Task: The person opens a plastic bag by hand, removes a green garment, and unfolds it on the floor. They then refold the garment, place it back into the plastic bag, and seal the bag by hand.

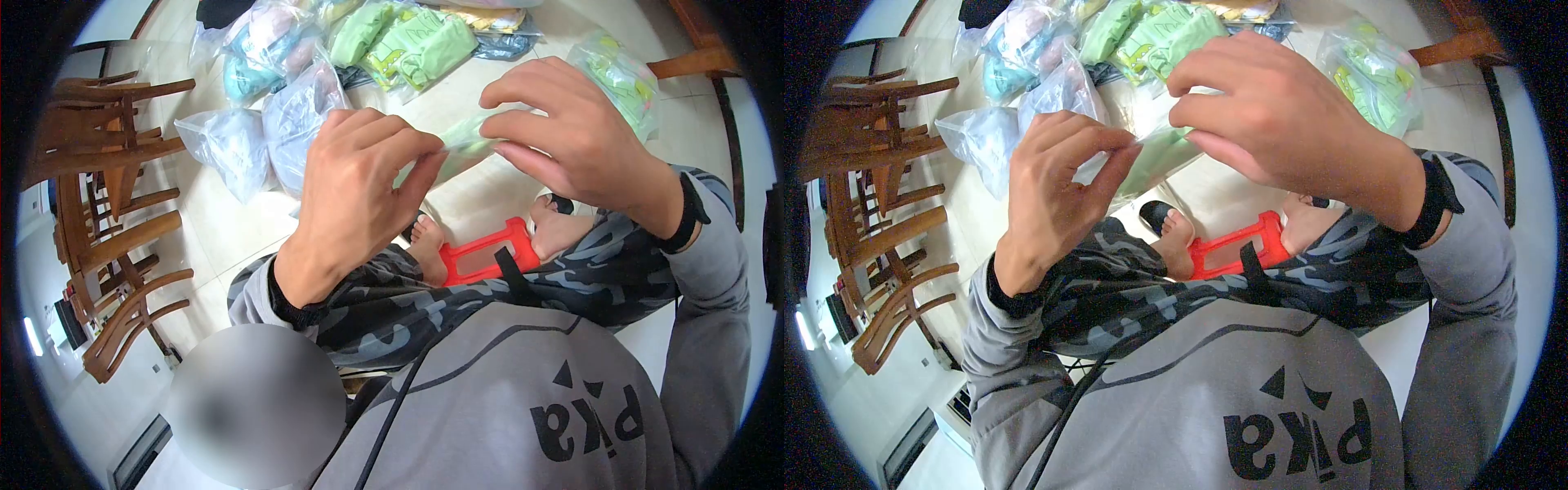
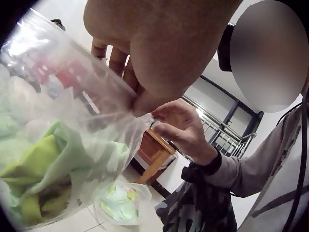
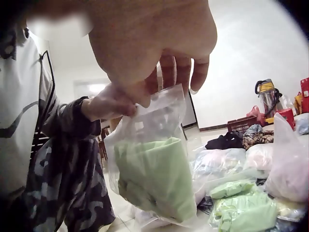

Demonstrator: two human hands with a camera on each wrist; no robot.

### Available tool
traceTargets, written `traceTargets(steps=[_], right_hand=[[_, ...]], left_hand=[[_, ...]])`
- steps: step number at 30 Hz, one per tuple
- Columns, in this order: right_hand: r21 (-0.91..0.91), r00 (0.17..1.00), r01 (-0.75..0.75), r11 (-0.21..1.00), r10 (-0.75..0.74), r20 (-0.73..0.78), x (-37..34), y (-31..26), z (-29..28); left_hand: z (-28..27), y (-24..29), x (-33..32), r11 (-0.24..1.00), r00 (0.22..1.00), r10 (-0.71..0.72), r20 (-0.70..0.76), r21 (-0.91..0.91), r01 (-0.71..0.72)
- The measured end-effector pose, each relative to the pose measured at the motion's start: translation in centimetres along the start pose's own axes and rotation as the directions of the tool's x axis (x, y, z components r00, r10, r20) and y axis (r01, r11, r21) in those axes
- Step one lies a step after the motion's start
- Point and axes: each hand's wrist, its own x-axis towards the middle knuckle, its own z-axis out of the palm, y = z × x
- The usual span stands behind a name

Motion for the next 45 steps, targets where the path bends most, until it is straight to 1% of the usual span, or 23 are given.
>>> traceTargets(steps=[3, 8, 11, 14, 17, 21, 26, 29, 33, 36, 39, 42, 45], right_hand=[[0.038, 1.000, 0.000, 0.999, 0.001, -0.015, -0.1, 0.0, 0.4], [0.103, 0.999, -0.022, 0.994, 0.019, 0.029, 0.0, -0.2, 0.6], [0.127, 0.997, -0.079, 0.989, 0.076, 0.033, -0.1, -0.4, 0.5], [0.134, 0.999, -0.044, 0.990, 0.042, 0.024, 0.0, -0.3, 0.7], [0.114, 0.999, -0.028, 0.993, 0.022, 0.048, -0.1, -0.1, 0.9], [0.129, 0.999, -0.038, 0.991, 0.034, 0.040, -0.2, -0.1, 1.0], [0.124, 0.999, -0.028, 0.992, 0.026, 0.022, -0.1, -0.1, 1.3], [0.145, 0.999, -0.042, 0.988, 0.037, 0.039, -0.1, -0.2, 1.5], [0.118, 0.998, -0.044, 0.992, 0.040, 0.040, -0.2, -0.4, 1.8], [0.097, 0.999, -0.034, 0.995, 0.031, 0.030, -0.2, -0.4, 2.0], [0.088, 1.000, -0.022, 0.996, 0.021, 0.010, -0.3, -0.4, 2.2], [0.103, 1.000, -0.020, 0.995, 0.019, 0.012, -0.3, -0.2, 2.3], [0.130, 1.000, -0.015, 0.991, 0.015, 0.001, -0.3, -0.2, 2.5]], left_hand=[[0.6, -0.1, -0.3, 0.998, 1.000, 0.002, -0.013, -0.058, -0.003], [0.5, 0.0, -0.3, 0.998, 1.000, -0.005, 0.003, -0.060, 0.005], [0.5, 0.0, -0.3, 0.997, 1.000, -0.002, 0.002, -0.073, 0.002], [0.5, 0.1, -0.3, 0.998, 1.000, -0.001, 0.002, -0.070, 0.001], [0.5, 0.1, -0.4, 0.998, 1.000, 0.006, 0.009, -0.063, -0.006], [0.6, 0.1, -0.6, 0.998, 1.000, 0.017, 0.018, -0.054, -0.016], [0.3, 0.3, -0.4, 0.999, 0.999, -0.004, 0.047, -0.037, 0.006], [0.3, 0.4, -0.4, 0.999, 0.999, -0.006, 0.051, -0.032, 0.008], [0.4, 0.3, -0.4, 1.000, 0.998, -0.002, 0.065, -0.027, 0.004], [0.6, 0.3, -0.3, 1.000, 0.998, 0.003, 0.060, -0.025, -0.002], [1.1, 0.1, -0.4, 0.999, 1.000, 0.020, 0.015, -0.035, -0.019], [1.0, 0.2, -0.4, 1.000, 0.999, 0.008, 0.040, -0.027, -0.007], [0.6, 1.3, 0.3, 0.999, 0.999, -0.023, -0.049, -0.036, 0.021]])
